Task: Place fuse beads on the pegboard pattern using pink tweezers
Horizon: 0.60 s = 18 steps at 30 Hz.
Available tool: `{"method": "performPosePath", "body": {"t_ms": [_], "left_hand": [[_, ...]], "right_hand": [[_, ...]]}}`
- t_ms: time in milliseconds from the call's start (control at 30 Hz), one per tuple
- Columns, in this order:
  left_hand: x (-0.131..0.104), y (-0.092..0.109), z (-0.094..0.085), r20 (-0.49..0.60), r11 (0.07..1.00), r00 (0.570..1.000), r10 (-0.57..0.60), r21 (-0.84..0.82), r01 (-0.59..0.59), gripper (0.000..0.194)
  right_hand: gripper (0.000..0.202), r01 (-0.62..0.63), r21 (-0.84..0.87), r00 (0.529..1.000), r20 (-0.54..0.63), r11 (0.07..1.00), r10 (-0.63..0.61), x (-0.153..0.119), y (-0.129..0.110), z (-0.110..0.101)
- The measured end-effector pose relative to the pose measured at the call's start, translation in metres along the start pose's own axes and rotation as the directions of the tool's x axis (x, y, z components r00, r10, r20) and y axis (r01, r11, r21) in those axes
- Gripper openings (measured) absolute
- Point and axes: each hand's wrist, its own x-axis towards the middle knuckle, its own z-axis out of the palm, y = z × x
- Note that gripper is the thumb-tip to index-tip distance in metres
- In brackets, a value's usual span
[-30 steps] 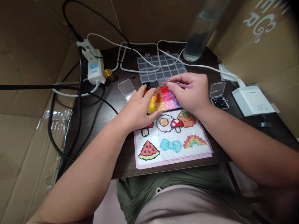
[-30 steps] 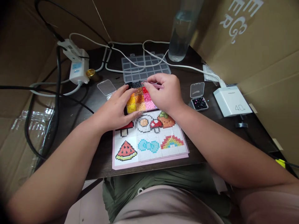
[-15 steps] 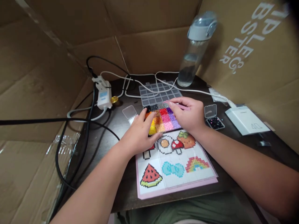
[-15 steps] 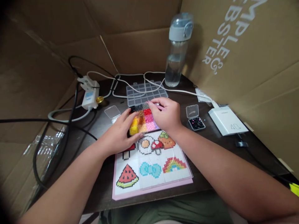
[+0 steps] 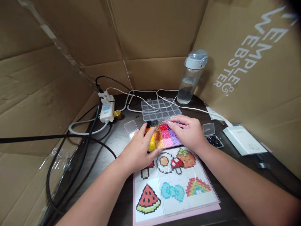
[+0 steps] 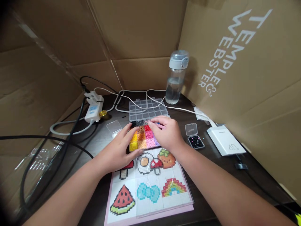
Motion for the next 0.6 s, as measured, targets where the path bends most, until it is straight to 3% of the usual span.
{"method": "performPosePath", "body": {"t_ms": [200,433,600], "left_hand": [[-0.0011,-0.0005,0.0011,-0.001,1.0,1.0,-0.006,-0.005,0.006,0.078],[-0.0021,-0.0008,0.0009,-0.019,0.999,1.0,0.017,-0.044,-0.018,0.077],[-0.0018,-0.0001,-0.0006,-0.002,0.999,1.0,-0.002,-0.041,0.002,0.077]], "right_hand": [[0.021,-0.203,-0.046,0.978,0.03,0.978,0.205,0.0004,0.0027,-0.0072],[0.019,-0.197,-0.067,0.98,0.014,0.978,0.198,-0.0039,-0.0005,-0.0035],[0.022,-0.273,-0.06,0.962,-0.006,0.96,0.273,-0.0032,0.0001,-0.002]]}}
